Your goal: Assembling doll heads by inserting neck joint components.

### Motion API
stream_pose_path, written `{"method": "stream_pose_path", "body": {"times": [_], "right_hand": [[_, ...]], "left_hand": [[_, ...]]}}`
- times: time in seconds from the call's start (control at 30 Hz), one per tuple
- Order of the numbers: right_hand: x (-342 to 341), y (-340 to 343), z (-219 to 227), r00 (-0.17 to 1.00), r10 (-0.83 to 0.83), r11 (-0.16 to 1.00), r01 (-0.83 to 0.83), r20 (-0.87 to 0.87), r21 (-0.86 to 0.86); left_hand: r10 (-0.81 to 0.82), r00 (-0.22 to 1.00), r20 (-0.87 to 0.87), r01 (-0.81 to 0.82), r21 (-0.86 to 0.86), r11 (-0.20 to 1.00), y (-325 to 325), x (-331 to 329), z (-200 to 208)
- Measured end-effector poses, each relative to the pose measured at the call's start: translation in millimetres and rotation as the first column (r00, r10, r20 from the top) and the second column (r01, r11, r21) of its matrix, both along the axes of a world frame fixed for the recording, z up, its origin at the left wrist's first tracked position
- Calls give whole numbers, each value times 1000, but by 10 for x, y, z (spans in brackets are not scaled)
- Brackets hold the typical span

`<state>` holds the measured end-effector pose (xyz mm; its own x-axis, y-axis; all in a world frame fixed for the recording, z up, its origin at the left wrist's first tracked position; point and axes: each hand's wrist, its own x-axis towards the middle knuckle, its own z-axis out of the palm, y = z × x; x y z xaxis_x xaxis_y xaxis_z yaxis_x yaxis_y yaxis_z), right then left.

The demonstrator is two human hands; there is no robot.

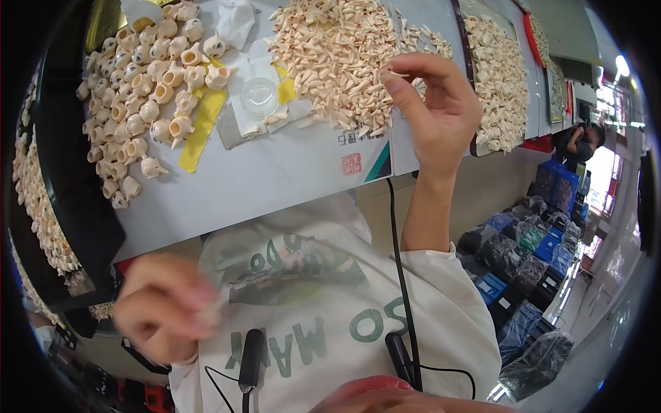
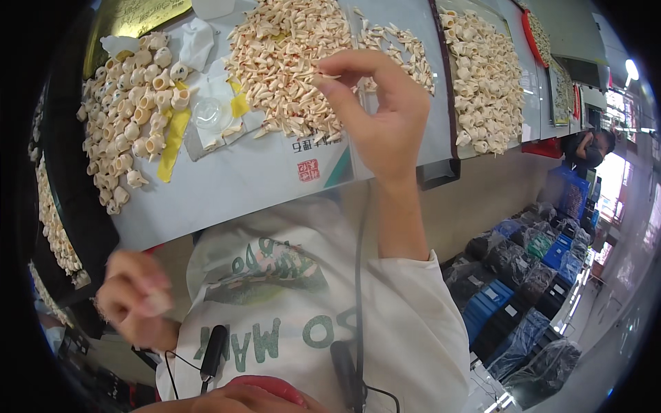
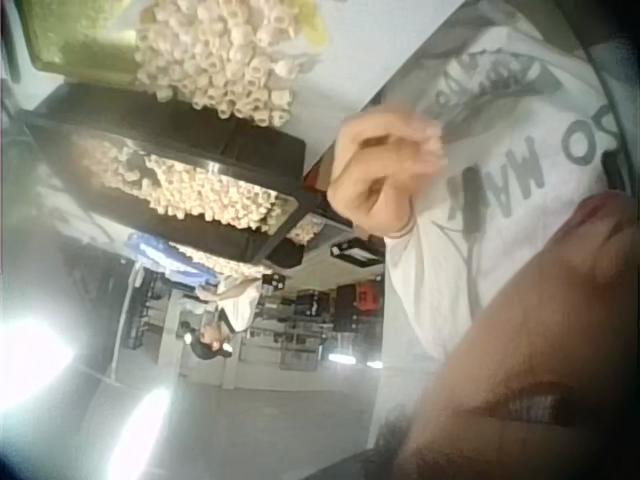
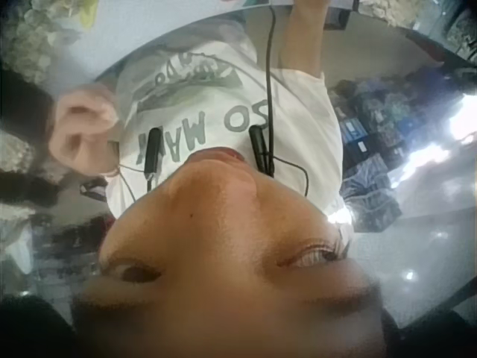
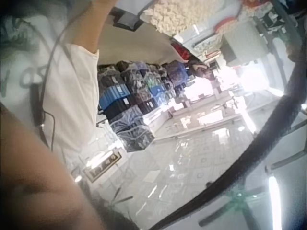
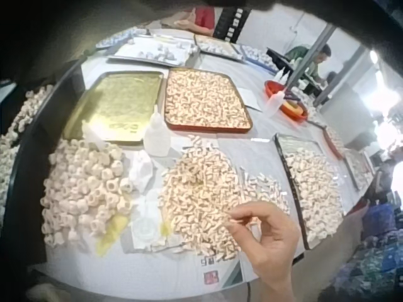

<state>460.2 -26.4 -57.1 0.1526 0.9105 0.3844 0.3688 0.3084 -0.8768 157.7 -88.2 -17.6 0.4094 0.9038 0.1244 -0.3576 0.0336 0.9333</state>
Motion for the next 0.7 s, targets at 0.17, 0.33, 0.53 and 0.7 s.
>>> {"method": "stream_pose_path", "body": {"times": [0.17,0.33,0.53,0.7], "right_hand": [[-82,15,31,990,92,995,-96,-107,-36],[-236,78,69,980,197,980,-197,8,39],[-508,210,61,973,220,975,-222,68,25],[-560,276,25,898,317,940,-340,304,24]], "left_hand": [[-141,968,206,212,-382,899,58,448,-327],[-117,968,223,187,-324,927,211,552,-504],[96,975,198,-14,-378,926,261,594,-518],[75,972,221,21,-402,915,296,454,-555]]}}
